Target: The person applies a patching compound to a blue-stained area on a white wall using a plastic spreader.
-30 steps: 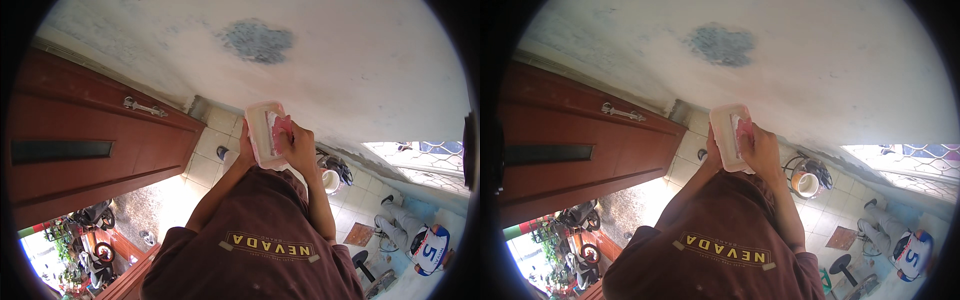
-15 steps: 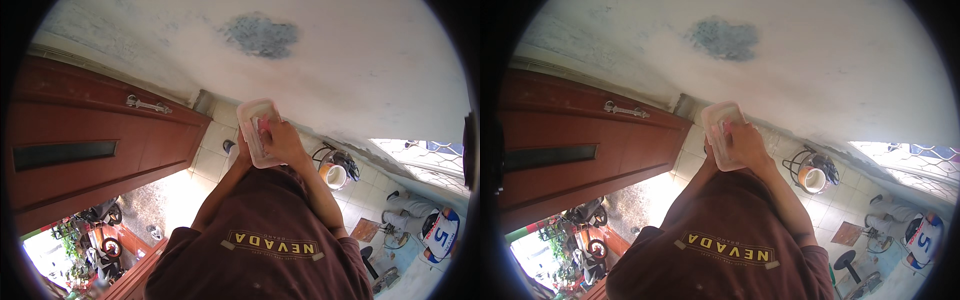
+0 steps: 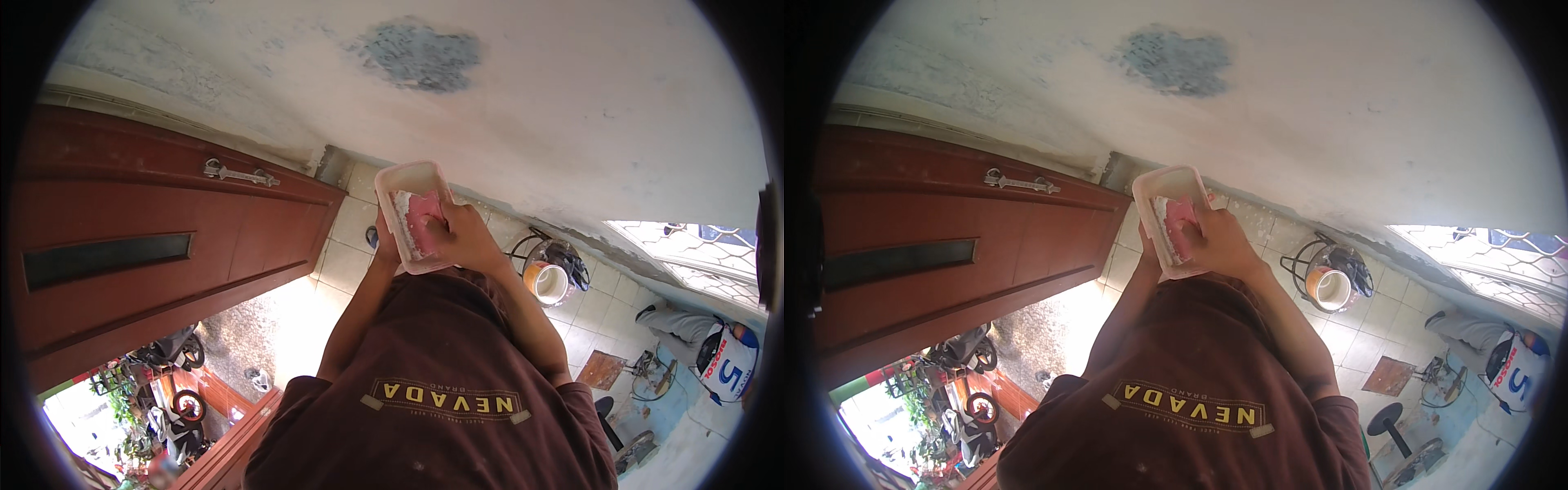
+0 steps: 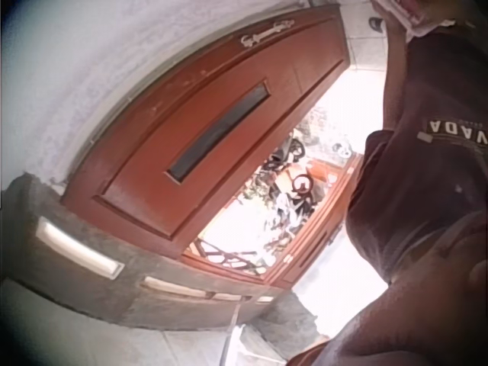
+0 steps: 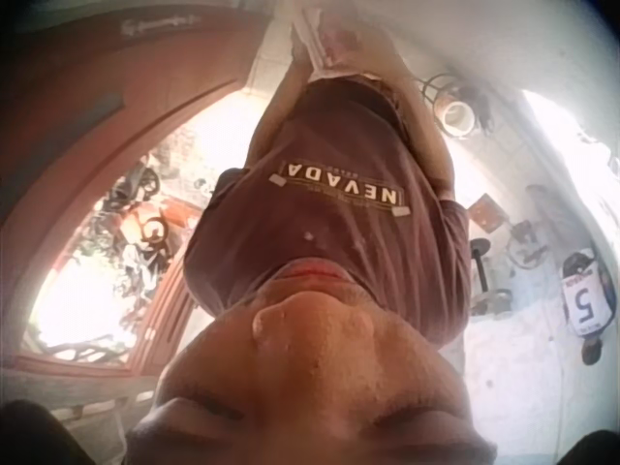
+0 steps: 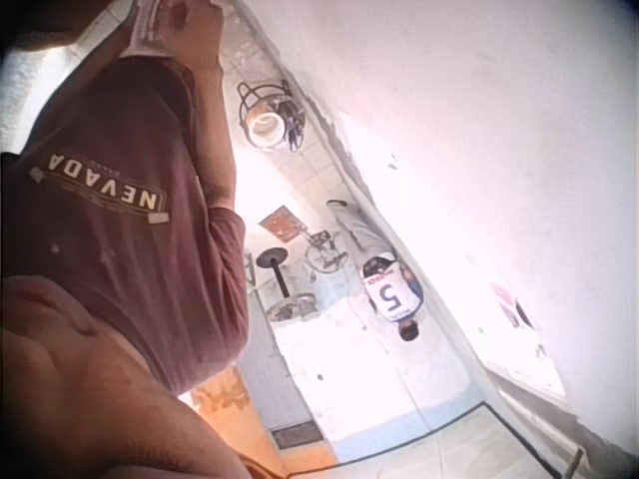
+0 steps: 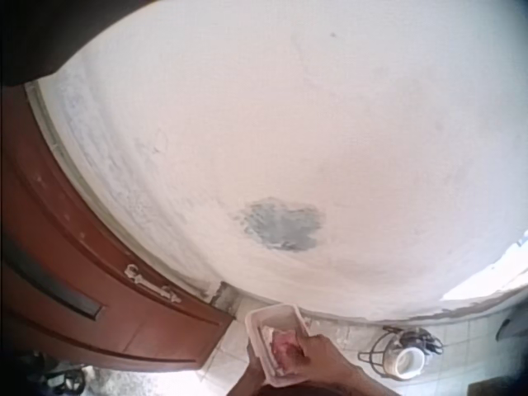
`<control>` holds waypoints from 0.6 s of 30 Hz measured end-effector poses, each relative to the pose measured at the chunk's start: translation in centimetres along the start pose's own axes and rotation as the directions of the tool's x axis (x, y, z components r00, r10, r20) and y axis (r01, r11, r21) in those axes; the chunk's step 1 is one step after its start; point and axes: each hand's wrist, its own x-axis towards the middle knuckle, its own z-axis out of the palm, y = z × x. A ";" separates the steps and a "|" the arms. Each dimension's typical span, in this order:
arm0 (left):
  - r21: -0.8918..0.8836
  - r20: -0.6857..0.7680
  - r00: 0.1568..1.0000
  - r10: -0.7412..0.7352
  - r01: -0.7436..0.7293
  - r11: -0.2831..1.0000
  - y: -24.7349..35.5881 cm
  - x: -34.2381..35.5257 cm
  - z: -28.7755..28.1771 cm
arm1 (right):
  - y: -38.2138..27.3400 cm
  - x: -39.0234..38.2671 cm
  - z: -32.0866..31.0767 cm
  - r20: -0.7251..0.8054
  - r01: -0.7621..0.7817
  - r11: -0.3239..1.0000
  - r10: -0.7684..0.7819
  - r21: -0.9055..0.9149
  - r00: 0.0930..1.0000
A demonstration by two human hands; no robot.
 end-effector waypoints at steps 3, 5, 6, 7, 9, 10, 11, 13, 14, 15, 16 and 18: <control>-0.012 -0.059 0.998 0.004 -0.004 1.000 -0.2 0.0 -0.7 | 0.7 -0.1 -0.9 -0.016 0.083 0.994 -0.082 0.065 0.996; -0.010 -0.064 0.998 0.014 -0.015 1.000 -0.4 0.1 0.1 | 1.6 -0.4 -1.4 -0.015 0.095 0.992 -0.094 0.088 0.995; -0.024 -0.077 0.997 -0.011 0.010 1.000 -0.3 0.1 0.6 | 2.0 -0.5 -1.6 -0.016 0.101 0.990 -0.100 0.099 0.995; -0.026 -0.092 0.995 -0.028 0.026 0.999 -0.2 0.1 1.1 | 2.3 -0.6 -1.7 -0.015 0.091 0.991 -0.090 0.102 0.996; -0.038 -0.120 0.991 -0.063 0.059 0.998 0.0 0.2 2.6 | 2.7 -0.8 -1.9 -0.011 0.069 0.992 -0.068 0.104 0.998; -0.037 -0.118 0.990 -0.074 0.071 0.997 0.1 0.2 2.9 | 2.7 -1.0 -1.9 -0.007 0.049 0.994 -0.048 0.103 0.999; -0.036 -0.114 0.990 -0.084 0.080 0.996 0.1 0.2 3.1 | 2.5 -1.2 -2.1 -0.001 0.030 0.995 -0.030 0.100 1.000; -0.045 -0.110 0.989 -0.103 0.098 0.994 0.3 0.1 3.6 | 2.8 -1.6 -2.1 -0.003 0.005 0.994 -0.004 0.107 1.000; -0.054 -0.106 0.988 -0.114 0.108 0.993 0.3 0.1 3.8 | 3.4 -1.6 -1.8 -0.013 -0.002 0.993 0.003 0.115 1.000; -0.064 -0.102 0.987 -0.125 0.119 0.991 0.4 0.2 4.0 | 3.9 -1.7 -1.7 -0.023 -0.008 0.992 0.011 0.122 1.000; -0.054 -0.110 0.985 -0.132 0.126 0.991 0.5 0.3 4.2 | 4.3 -1.9 -1.6 -0.035 -0.004 0.990 0.009 0.142 0.999; -0.040 -0.128 0.981 -0.144 0.139 0.989 0.3 0.3 4.4 | 4.6 -2.2 -1.7 -0.051 0.001 0.984 0.008 0.177 0.999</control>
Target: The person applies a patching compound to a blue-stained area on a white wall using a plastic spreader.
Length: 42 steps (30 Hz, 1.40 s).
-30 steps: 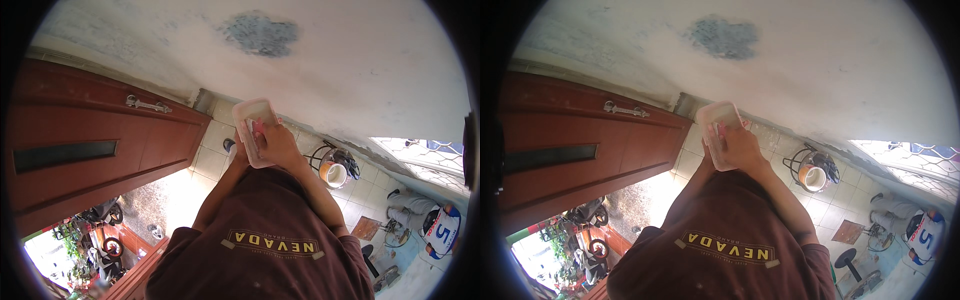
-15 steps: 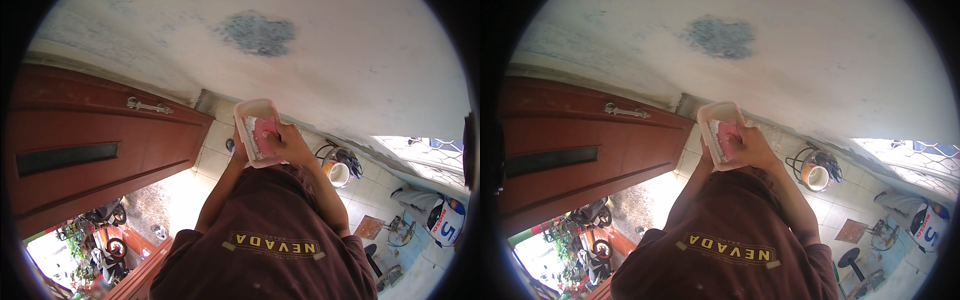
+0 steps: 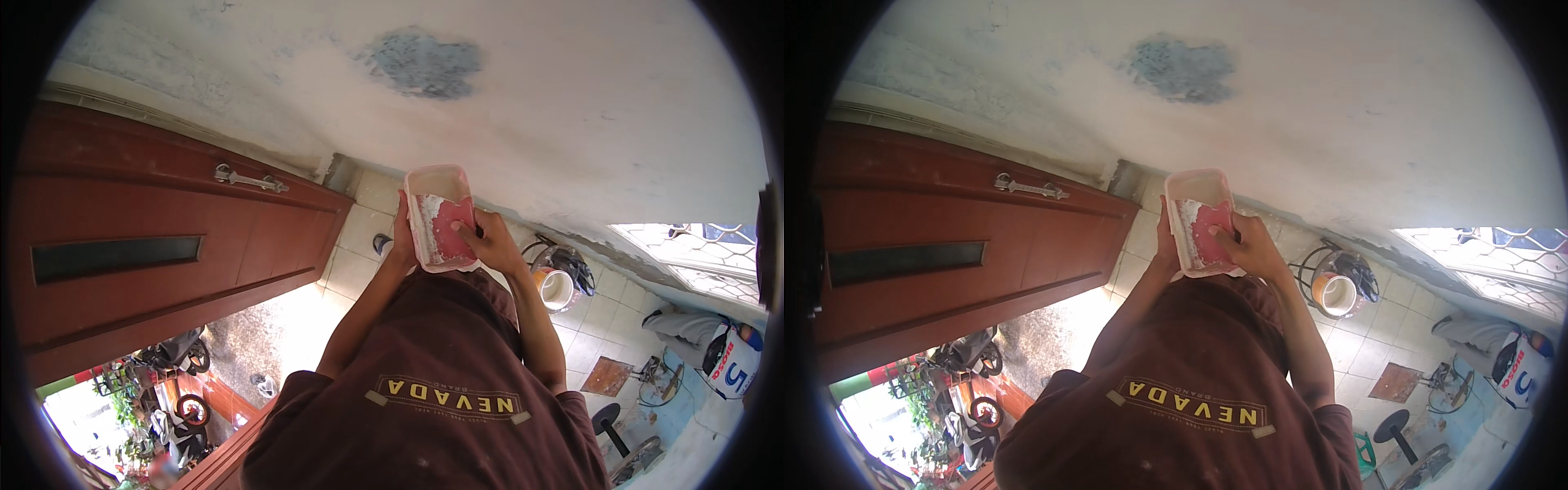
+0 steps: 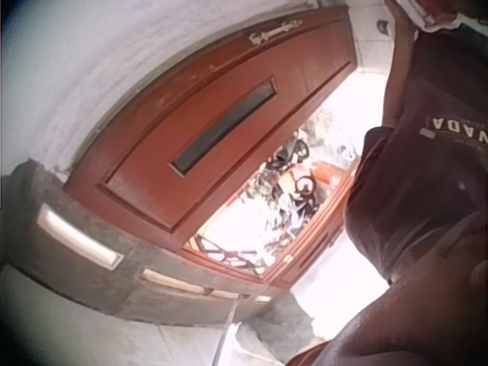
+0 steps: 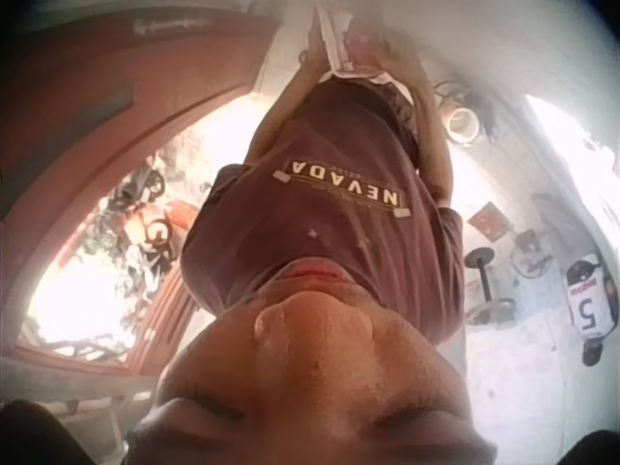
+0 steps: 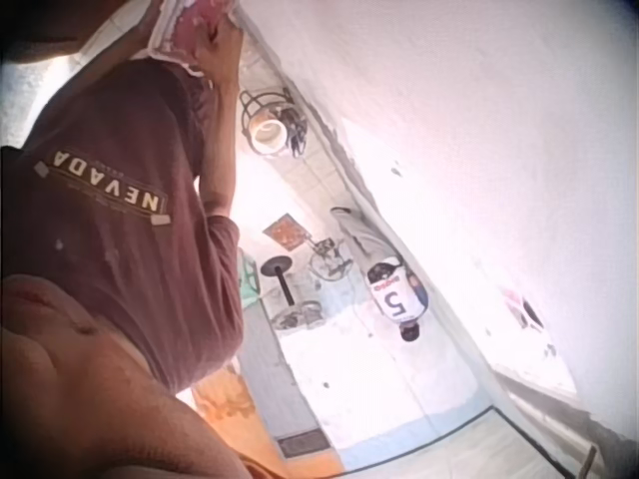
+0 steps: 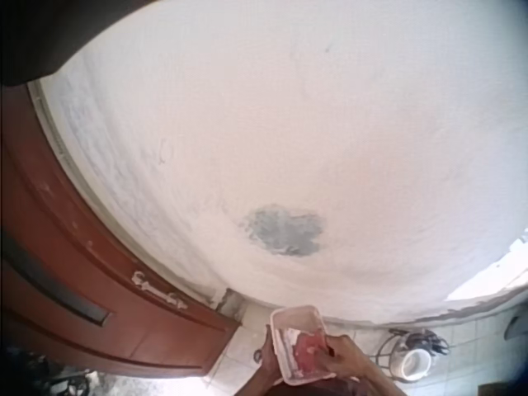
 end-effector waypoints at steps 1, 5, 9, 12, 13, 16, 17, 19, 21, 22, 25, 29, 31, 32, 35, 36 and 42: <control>0.012 -0.001 1.000 -0.007 0.007 1.000 -0.1 0.1 -0.3 | 0.4 -0.1 -0.1 0.015 -0.033 0.998 0.033 0.060 0.999; 0.078 0.007 1.000 -0.017 0.016 0.997 -0.3 0.6 -1.3 | 2.0 -0.6 -0.5 0.057 -0.145 0.955 0.134 0.258 0.989; 0.099 0.008 1.000 -0.025 0.024 0.995 -0.6 0.9 -1.4 | 4.5 -1.0 0.2 -0.007 -0.111 0.905 0.125 0.409 0.992; 0.154 -0.071 0.997 -0.032 0.043 0.987 -0.9 0.7 -1.2 | 4.7 -1.9 0.3 -0.034 -0.136 0.868 0.173 0.478 0.984; 0.144 -0.075 0.996 -0.044 0.055 0.988 -0.9 0.7 -1.2 | 4.8 -2.0 0.3 -0.051 -0.133 0.843 0.186 0.521 0.981; 0.111 -0.085 0.994 -0.064 0.073 0.991 -0.7 0.3 -1.0 | 4.7 -2.2 -0.5 -0.066 -0.140 0.781 0.225 0.609 0.972; 0.099 -0.091 0.994 -0.065 0.074 0.992 -0.7 0.0 -0.7 | 4.2 -2.4 -1.0 -0.051 -0.159 0.770 0.241 0.618 0.969; 0.072 -0.101 0.992 -0.072 0.080 0.994 -0.3 -0.4 -0.5 | 3.4 -2.3 -1.2 -0.071 -0.135 0.732 0.243 0.667 0.967; 0.044 -0.105 0.990 -0.089 0.094 0.995 0.2 -0.5 -0.2 | 2.4 -1.8 -0.7 -0.147 -0.042 0.672 0.223 0.739 0.964; 0.090 -0.096 0.994 -0.054 0.063 0.994 0.3 -0.9 0.0 | 1.8 -1.8 -0.5 -0.141 -0.043 0.631 0.239 0.775 0.961; 0.192 -0.056 0.996 0.065 -0.053 0.980 1.0 -1.7 0.8 | -1.1 -1.2 -0.2 -0.111 -0.020 0.482 0.241 0.876 0.964; 0.048 0.012 0.992 0.126 -0.127 0.991 1.7 -1.4 -1.3 | -3.9 1.1 1.2 -0.103 0.017 0.320 0.254 0.947 0.962; -0.046 0.052 0.990 0.132 -0.129 0.991 2.6 -1.3 -2.0 | -5.1 2.8 2.1 -0.136 0.042 0.323 0.272 0.945 0.953; -0.069 0.061 0.988 0.140 -0.136 0.988 3.0 -1.3 -2.2 | -5.2 3.5 2.3 -0.106 0.032 0.322 0.216 0.946 0.971; -0.137 0.070 0.984 0.162 -0.151 0.979 4.5 -1.6 -2.7 | -6.2 6.1 3.7 -0.068 0.025 0.272 0.150 0.962 0.986; -0.157 0.074 0.983 0.166 -0.153 0.976 5.1 -1.7 -2.7 | -5.4 7.2 4.1 -0.060 0.025 0.235 0.146 0.972 0.987; -0.126 0.021 0.987 0.162 -0.158 0.979 9.5 -3.1 -4.4 | -6.5 14.7 8.7 -0.120 0.073 0.179 0.264 0.981 0.957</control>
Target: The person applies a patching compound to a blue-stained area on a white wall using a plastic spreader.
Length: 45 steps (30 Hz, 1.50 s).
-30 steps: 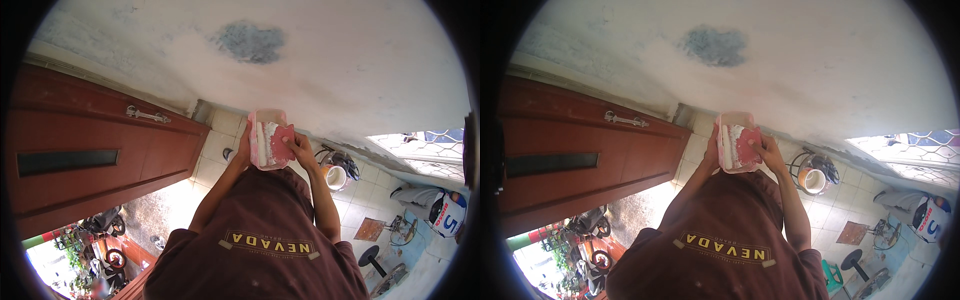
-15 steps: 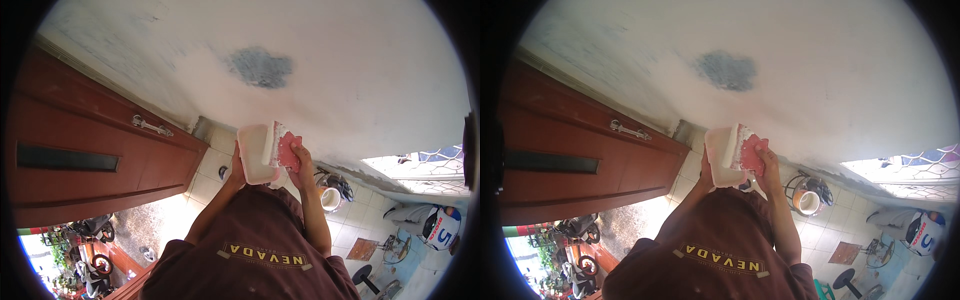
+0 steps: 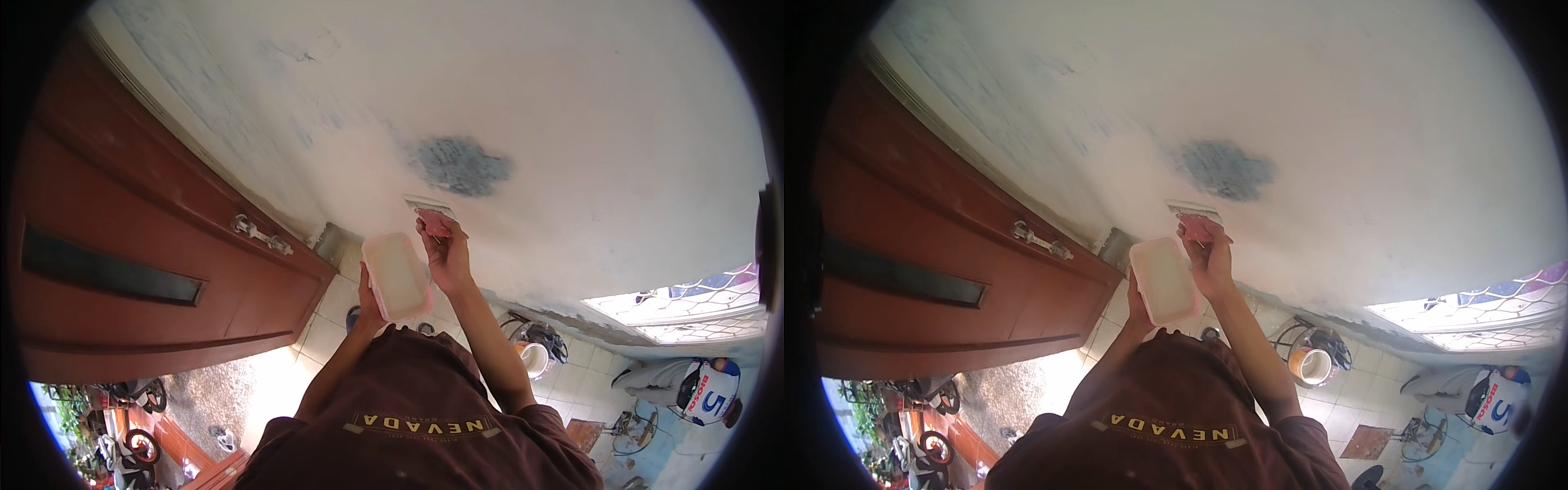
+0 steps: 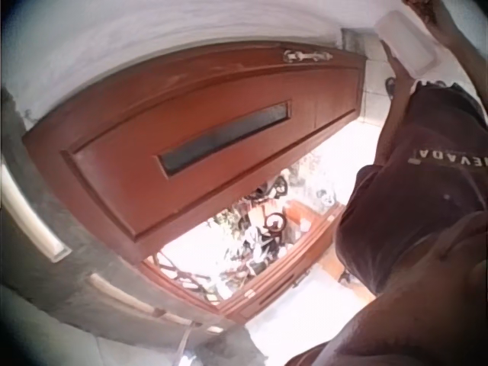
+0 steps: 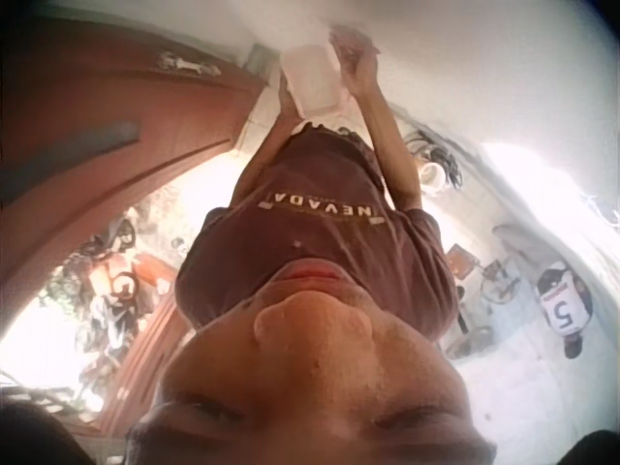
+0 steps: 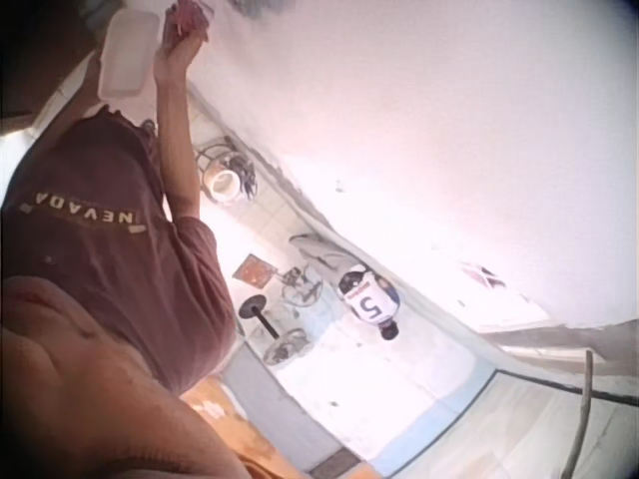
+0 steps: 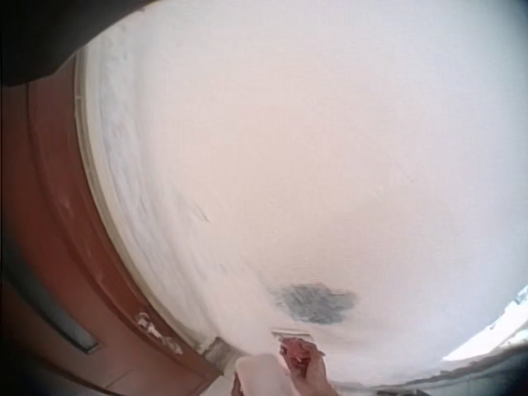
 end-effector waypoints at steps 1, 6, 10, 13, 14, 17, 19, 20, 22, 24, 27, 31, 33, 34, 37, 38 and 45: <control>0.011 0.008 1.000 -0.001 0.001 1.000 0.9 0.3 -0.1 | 0.8 1.3 0.4 -0.006 0.035 0.999 -0.035 0.004 0.999; 0.000 0.005 0.999 -0.040 0.040 0.999 4.8 1.5 -2.5 | 0.4 6.7 3.1 -0.069 0.243 0.968 -0.239 0.061 0.969; 0.006 0.062 0.995 -0.081 0.081 0.997 7.4 2.6 -3.1 | -6.3 4.6 8.7 -0.032 0.284 0.957 -0.282 0.063 0.959; -0.010 0.138 0.980 -0.141 0.143 0.990 9.8 3.8 -3.8 | -9.1 -1.0 14.9 0.005 0.386 0.918 -0.387 -0.095 0.922; -0.006 0.152 0.978 -0.141 0.144 0.990 10.4 4.2 -4.2 | -9.6 -2.2 15.5 0.017 0.421 0.900 -0.422 -0.115 0.906; 0.016 0.159 0.966 -0.203 0.203 0.979 11.9 5.4 -5.8 | -8.7 -4.4 15.1 -0.023 0.463 0.870 -0.473 -0.168 0.881; 0.053 0.131 0.963 -0.236 0.231 0.971 12.8 5.8 -6.1 | -6.1 -3.6 11.8 -0.054 0.467 0.853 -0.491 -0.234 0.870; 0.080 0.105 0.965 -0.240 0.232 0.969 13.4 5.8 -6.1 | -4.2 -2.6 10.2 -0.101 0.429 0.867 -0.465 -0.254 0.879; 0.107 0.084 0.962 -0.262 0.252 0.962 14.8 5.9 -5.3 | -0.6 -0.3 7.1 -0.205 0.264 0.911 -0.337 -0.316 0.919; 0.097 0.071 0.948 -0.310 0.303 0.948 16.3 4.8 -4.2 | 1.8 2.4 3.9 -0.306 0.121 0.933 -0.231 -0.339 0.924; 0.178 0.042 0.957 -0.286 0.275 0.945 17.1 4.4 -4.1 | 1.8 5.7 1.9 -0.299 0.094 0.934 -0.204 -0.344 0.932; 0.160 0.112 0.927 -0.358 0.338 0.927 17.3 4.3 -4.9 | -5.8 5.8 7.0 -0.067 0.456 0.874 -0.472 -0.168 0.879; 0.103 0.186 0.893 -0.409 0.396 0.912 17.4 4.1 -4.7 | -9.1 2.6 13.6 -0.060 0.538 0.814 -0.561 -0.221 0.825; 0.088 0.201 0.887 -0.415 0.406 0.910 17.7 4.0 -4.1 | -9.4 1.1 16.7 -0.138 0.564 0.789 -0.604 -0.245 0.785; 0.064 0.217 0.873 -0.436 0.433 0.899 17.7 3.5 -2.7 | -8.3 -2.5 19.7 -0.125 0.626 0.710 -0.687 -0.323 0.716; 0.079 0.203 0.880 -0.429 0.421 0.903 17.6 3.6 -3.2 | -7.7 -3.0 18.9 -0.101 0.623 0.708 -0.683 -0.333 0.723; 0.073 0.106 0.904 -0.414 0.408 0.910 16.6 4.6 -6.8 | 1.4 2.4 -1.0 -0.279 0.255 0.829 -0.431 -0.498 0.858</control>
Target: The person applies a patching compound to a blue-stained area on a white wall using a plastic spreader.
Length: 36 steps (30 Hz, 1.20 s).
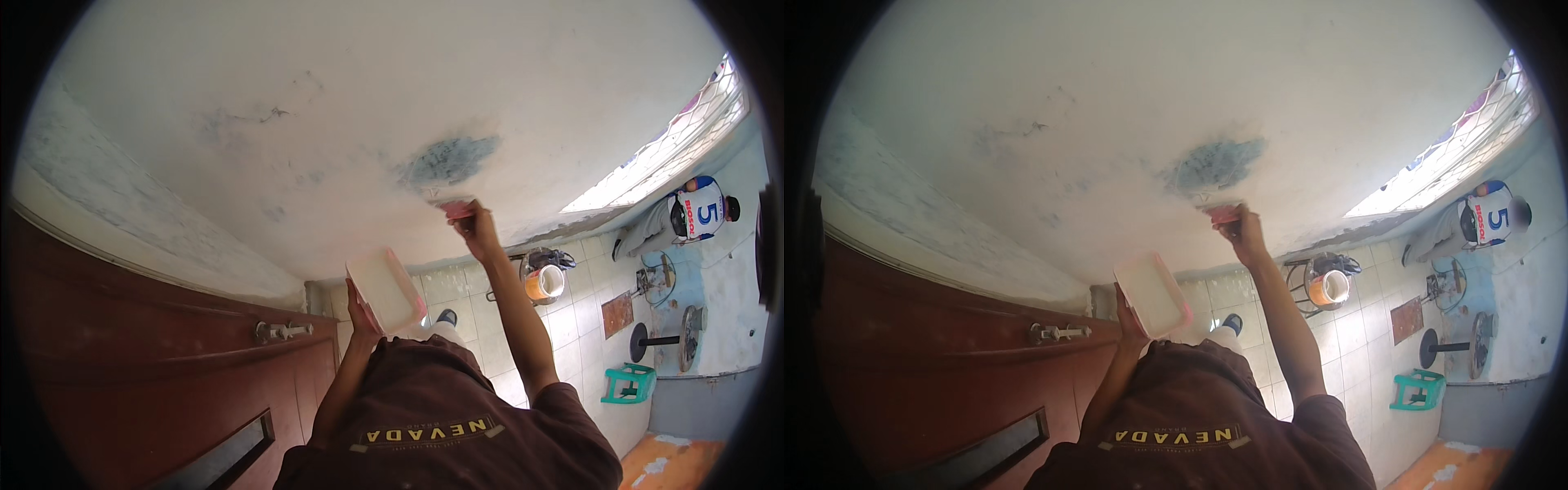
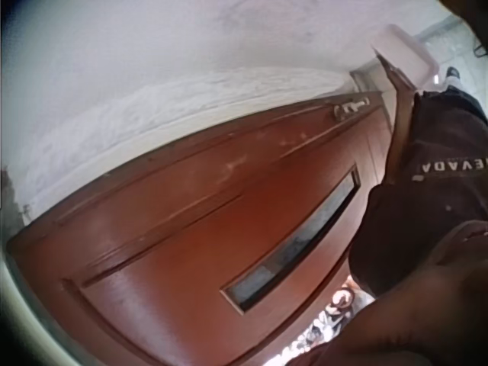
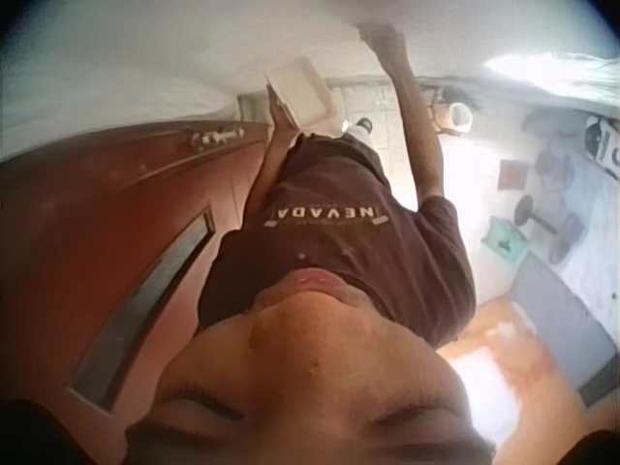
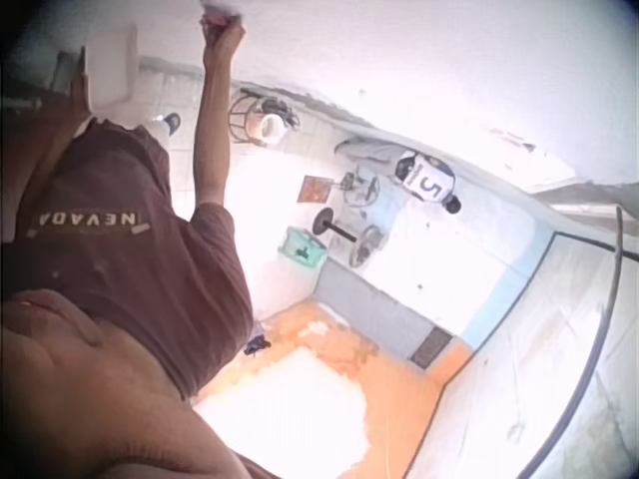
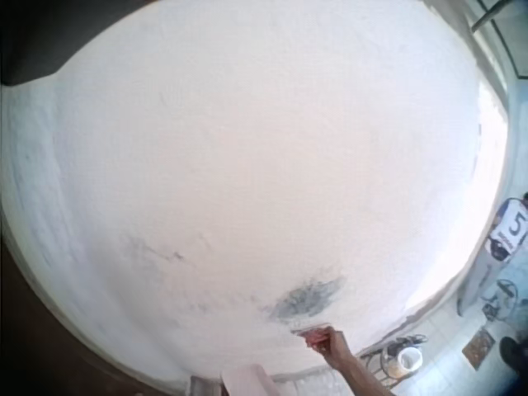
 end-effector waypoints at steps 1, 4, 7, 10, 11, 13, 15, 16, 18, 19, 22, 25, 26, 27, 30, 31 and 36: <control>0.023 -0.008 1.000 -0.001 0.001 1.000 0.2 -0.3 0.3 | 2.3 1.2 -1.1 0.001 -0.078 0.996 0.078 -0.039 0.997; 0.055 -0.015 1.000 0.006 -0.005 0.998 0.2 -0.3 1.1 | 4.8 3.4 -1.3 -0.072 -0.232 0.971 0.236 0.066 0.969; 0.010 -0.006 1.000 0.009 -0.009 1.000 0.0 0.2 1.2 | 1.4 5.7 -0.5 -0.012 -0.107 0.978 0.111 0.178 0.994; -0.021 0.031 0.999 0.028 -0.027 0.999 0.7 0.2 2.3 | -8.4 4.1 3.8 0.060 0.086 0.925 -0.116 0.370 0.991; 0.002 0.066 0.997 0.031 -0.031 1.000 0.6 0.1 2.9 | -11.7 2.6 4.9 -0.025 0.272 0.881 -0.285 0.387 0.958; 0.018 0.113 0.993 0.018 -0.020 1.000 0.6 -0.4 4.0 | -17.5 0.2 6.0 -0.063 0.319 0.858 -0.321 0.402 0.945; 0.003 0.143 0.990 -0.001 0.001 1.000 0.9 -0.9 4.6 | -19.6 -2.1 6.8 -0.052 0.283 0.895 -0.283 0.344 0.958; 0.049 0.107 0.994 0.023 -0.029 0.998 0.9 -0.9 4.3 | -19.3 -2.9 6.9 -0.079 0.305 0.898 -0.295 0.317 0.952; 0.145 0.046 0.997 0.066 -0.072 0.987 0.8 -0.6 3.5 | -16.7 -3.4 3.8 0.034 0.279 0.912 -0.302 0.300 0.953; 0.105 0.028 0.998 0.052 -0.054 0.993 0.8 -0.5 2.5 | -14.4 -3.3 2.3 0.091 0.261 0.920 -0.298 0.292 0.950; 0.025 0.007 1.000 0.016 -0.017 1.000 0.9 0.1 0.0 | -5.2 -1.7 -0.8 -0.071 0.211 0.976 -0.208 0.047 0.976; 0.042 -0.027 0.999 0.017 -0.016 0.999 1.6 -0.6 -0.4 | 3.6 0.2 -3.7 -0.160 -0.007 0.970 -0.033 -0.245 0.987; 0.042 -0.063 0.998 0.014 -0.011 0.999 1.3 -0.6 -0.3 | 5.3 0.9 -4.8 -0.156 -0.059 0.967 0.020 -0.246 0.988; 0.038 -0.094 0.996 0.011 -0.008 0.999 1.2 -0.3 0.0 | 5.9 1.6 -4.8 -0.149 -0.053 0.973 0.019 -0.226 0.989; 0.047 -0.088 0.996 -0.022 0.027 0.999 1.2 -0.5 0.5 | 6.6 3.6 -4.3 -0.127 -0.020 0.982 -0.004 -0.188 0.992; 0.044 -0.060 0.997 -0.049 0.052 0.998 1.1 -0.4 0.6 | 5.6 5.0 -4.1 -0.121 0.008 0.982 -0.032 -0.189 0.992; 0.163 -0.065 0.998 0.018 -0.007 0.987 1.5 -0.9 0.4 | -4.6 4.2 3.5 -0.122 0.203 0.979 -0.198 0.027 0.973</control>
